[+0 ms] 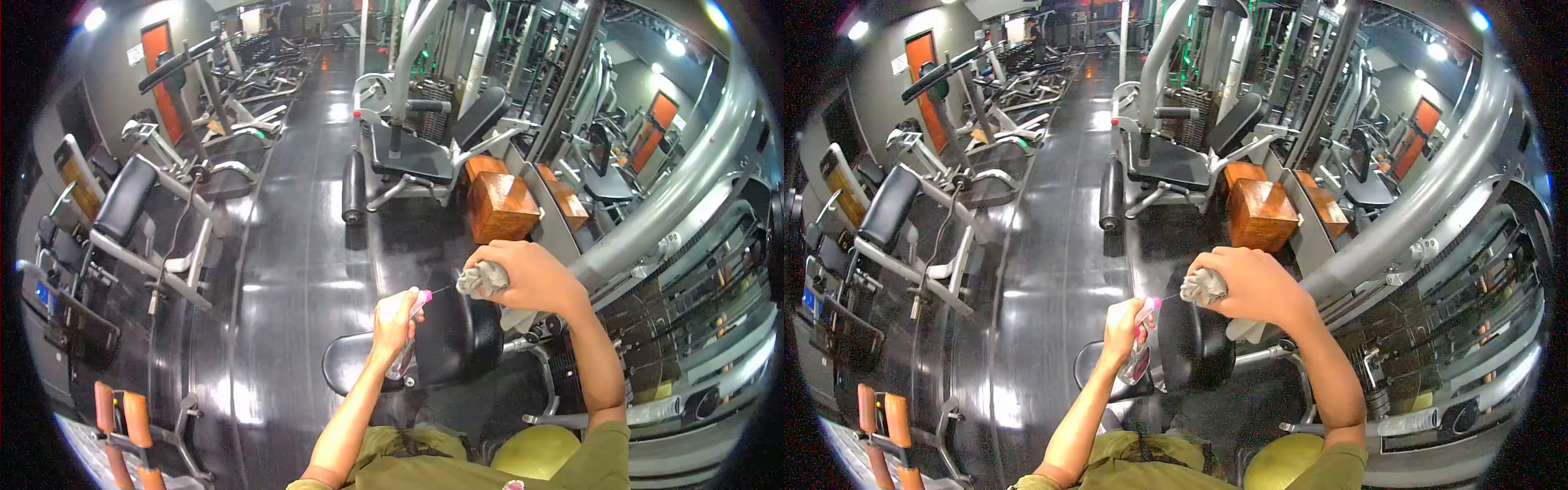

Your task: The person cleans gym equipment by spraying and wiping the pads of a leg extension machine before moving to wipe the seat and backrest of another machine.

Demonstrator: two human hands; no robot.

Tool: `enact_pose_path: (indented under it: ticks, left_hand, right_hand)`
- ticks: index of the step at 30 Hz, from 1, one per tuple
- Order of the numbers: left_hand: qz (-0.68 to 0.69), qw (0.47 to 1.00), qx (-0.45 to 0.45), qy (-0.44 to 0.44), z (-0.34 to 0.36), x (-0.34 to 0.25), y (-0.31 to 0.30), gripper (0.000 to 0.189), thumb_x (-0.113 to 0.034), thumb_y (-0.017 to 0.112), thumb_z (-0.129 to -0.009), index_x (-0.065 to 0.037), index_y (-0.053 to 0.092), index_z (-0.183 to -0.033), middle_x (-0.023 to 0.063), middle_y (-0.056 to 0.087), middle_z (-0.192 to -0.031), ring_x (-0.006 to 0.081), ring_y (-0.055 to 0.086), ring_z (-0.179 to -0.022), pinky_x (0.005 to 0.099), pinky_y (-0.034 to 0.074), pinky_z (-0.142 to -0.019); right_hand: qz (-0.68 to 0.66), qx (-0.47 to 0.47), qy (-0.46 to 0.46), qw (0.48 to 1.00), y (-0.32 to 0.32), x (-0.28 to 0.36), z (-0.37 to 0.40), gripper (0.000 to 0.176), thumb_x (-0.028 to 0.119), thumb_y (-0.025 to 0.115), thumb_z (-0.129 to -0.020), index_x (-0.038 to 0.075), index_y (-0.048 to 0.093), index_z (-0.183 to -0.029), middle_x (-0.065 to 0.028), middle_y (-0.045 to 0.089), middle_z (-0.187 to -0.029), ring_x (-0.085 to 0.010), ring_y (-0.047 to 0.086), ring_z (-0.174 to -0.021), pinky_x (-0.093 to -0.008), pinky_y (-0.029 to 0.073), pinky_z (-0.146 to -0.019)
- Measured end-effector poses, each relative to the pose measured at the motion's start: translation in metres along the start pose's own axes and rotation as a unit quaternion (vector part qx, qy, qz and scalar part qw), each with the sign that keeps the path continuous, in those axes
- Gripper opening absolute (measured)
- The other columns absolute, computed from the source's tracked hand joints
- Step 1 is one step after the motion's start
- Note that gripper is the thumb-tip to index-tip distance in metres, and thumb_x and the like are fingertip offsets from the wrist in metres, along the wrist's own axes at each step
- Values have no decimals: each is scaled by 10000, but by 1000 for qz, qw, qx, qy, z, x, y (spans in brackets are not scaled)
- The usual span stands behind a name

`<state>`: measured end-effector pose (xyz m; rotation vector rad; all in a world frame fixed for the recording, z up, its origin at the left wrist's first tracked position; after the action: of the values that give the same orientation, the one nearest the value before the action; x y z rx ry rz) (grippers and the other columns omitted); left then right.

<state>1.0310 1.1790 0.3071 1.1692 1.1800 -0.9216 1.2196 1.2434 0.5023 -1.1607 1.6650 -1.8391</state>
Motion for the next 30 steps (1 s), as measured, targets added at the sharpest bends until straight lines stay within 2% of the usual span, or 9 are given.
enact_pose_path:
  ticks: [6, 9, 14, 18, 21, 23, 27, 28, 30]
  left_hand:
    - [15, 999, 29, -7, -6, -2, -18, 373, -312, 527, -967, 12, 672, -854, 68, 645, -696, 97, 490, -417, 253, 360, -411]
    - [31, 998, 50, -13, -7, 4, -35, 355, -292, 527, -966, 15, 672, -863, 68, 649, -704, 102, 496, -421, 252, 369, -420]
    - [54, 996, 65, -25, -8, 11, -59, 324, -267, 524, -961, 14, 671, -895, 72, 652, -729, 110, 510, -442, 248, 385, -433]
    - [60, 995, 75, -40, -8, 18, -81, 306, -257, 525, -956, 6, 673, -912, 64, 651, -734, 105, 511, -458, 246, 389, -438]
    - [36, 995, 78, -50, -7, 14, -91, 303, -265, 534, -952, -4, 676, -889, 52, 643, -719, 96, 503, -462, 244, 385, -441]
    - [32, 995, 73, -63, -5, 14, -95, 308, -278, 543, -949, -14, 676, -864, 40, 634, -706, 89, 500, -468, 243, 383, -446]
    - [40, 993, 63, -93, 1, 15, -94, 332, -319, 560, -943, -31, 668, -817, 15, 618, -688, 75, 505, -490, 240, 389, -460]
    - [37, 992, 64, -100, 2, 15, -94, 340, -329, 563, -942, -34, 664, -807, 10, 615, -684, 73, 507, -496, 239, 392, -464]
    - [27, 991, 68, -111, 5, 12, -92, 353, -340, 558, -945, -34, 661, -802, 6, 612, -679, 72, 510, -502, 238, 392, -469]
  right_hand:
    - [191, 42, 19, 981, 51, -7, -41, 346, 157, 758, -652, 149, 692, -992, -51, 640, -911, -287, 659, -875, -404, 530, -769]
    - [189, 61, 17, 980, 72, -15, -72, 343, 160, 760, -649, 117, 703, -984, -85, 664, -969, -299, 671, -884, -417, 531, -766]
    - [287, 89, -31, 953, 141, -40, -113, 140, 192, 728, -671, 119, 714, -790, -90, 688, -893, -284, 693, -805, -409, 543, -698]
    - [268, 137, 5, 954, 109, -18, -104, 188, 223, 737, -650, 108, 718, -798, -92, 693, -912, -290, 698, -845, -403, 553, -701]
    - [246, 204, 104, 942, 66, -1, -103, 341, 321, 765, -645, 148, 736, -937, -68, 681, -934, -288, 684, -876, -409, 552, -756]
    - [237, 220, 110, 940, 63, -11, -111, 366, 341, 773, -635, 145, 737, -942, -77, 681, -913, -286, 684, -876, -409, 549, -759]
    - [265, 166, 71, 947, 124, -49, -137, 311, 295, 770, -640, 145, 735, -911, -74, 687, -934, -282, 685, -874, -410, 550, -743]
    - [279, 122, 29, 952, 142, -51, -141, 218, 259, 754, -651, 108, 736, -808, -106, 712, -838, -288, 704, -817, -404, 555, -718]
    - [301, 167, 24, 938, 161, -44, -146, 174, 232, 730, -691, 107, 739, -811, -122, 718, -886, -282, 706, -856, -395, 555, -730]
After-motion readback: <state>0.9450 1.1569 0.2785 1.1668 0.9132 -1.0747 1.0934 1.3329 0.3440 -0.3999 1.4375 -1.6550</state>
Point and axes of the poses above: each hand's wrist, its own z-axis away from the middle knuckle, its own y-axis out of the palm, x = y × z, the point moved 1 cm from there along -z, towards the middle knuckle
